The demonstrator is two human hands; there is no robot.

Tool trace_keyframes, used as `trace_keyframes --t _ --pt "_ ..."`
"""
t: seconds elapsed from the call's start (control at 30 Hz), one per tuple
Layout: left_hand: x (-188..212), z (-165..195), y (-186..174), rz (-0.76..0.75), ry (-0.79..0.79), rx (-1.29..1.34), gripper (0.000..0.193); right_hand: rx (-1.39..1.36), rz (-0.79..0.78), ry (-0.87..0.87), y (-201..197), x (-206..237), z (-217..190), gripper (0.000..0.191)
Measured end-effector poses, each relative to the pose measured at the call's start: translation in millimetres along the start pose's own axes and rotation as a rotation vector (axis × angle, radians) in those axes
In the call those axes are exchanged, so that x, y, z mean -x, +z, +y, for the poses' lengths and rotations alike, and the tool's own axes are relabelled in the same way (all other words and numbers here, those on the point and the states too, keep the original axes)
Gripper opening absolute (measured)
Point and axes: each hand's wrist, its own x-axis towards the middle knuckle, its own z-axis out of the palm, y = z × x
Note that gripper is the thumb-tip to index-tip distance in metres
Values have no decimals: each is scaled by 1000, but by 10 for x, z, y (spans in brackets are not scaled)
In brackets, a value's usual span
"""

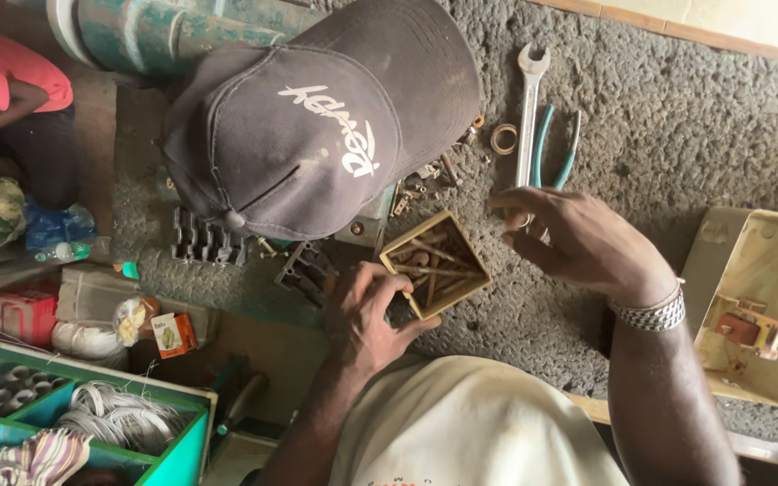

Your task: The person assembles a small electrical component, likely a terminal block, by inserting metal pieces and tightening them with a screwdriver. They then place the component into a plastic housing and continue to manipulate other small parts and tools on the workbench.

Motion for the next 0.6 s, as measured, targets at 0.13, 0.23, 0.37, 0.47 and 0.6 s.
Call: trace_keyframes --t 0.13,0.23,0.37,0.47,0.6 --pt "-42 20 58 26 -14 -33 54 25 156 52 5 22 31 32" --pt "-96 19 25 -6 2 -25 52 46 231 11 94 -111 67 23" --pt "-197 2 -22 -17 66 -21 45 277 203 -205 340 -565 161 14" --pt "-204 8 -92 -24 89 -22 43 407 87 -330 421 -854 291 15" --pt "-150 18 -149 -58 57 16 44 481 179 -417 481 -902 368 18"
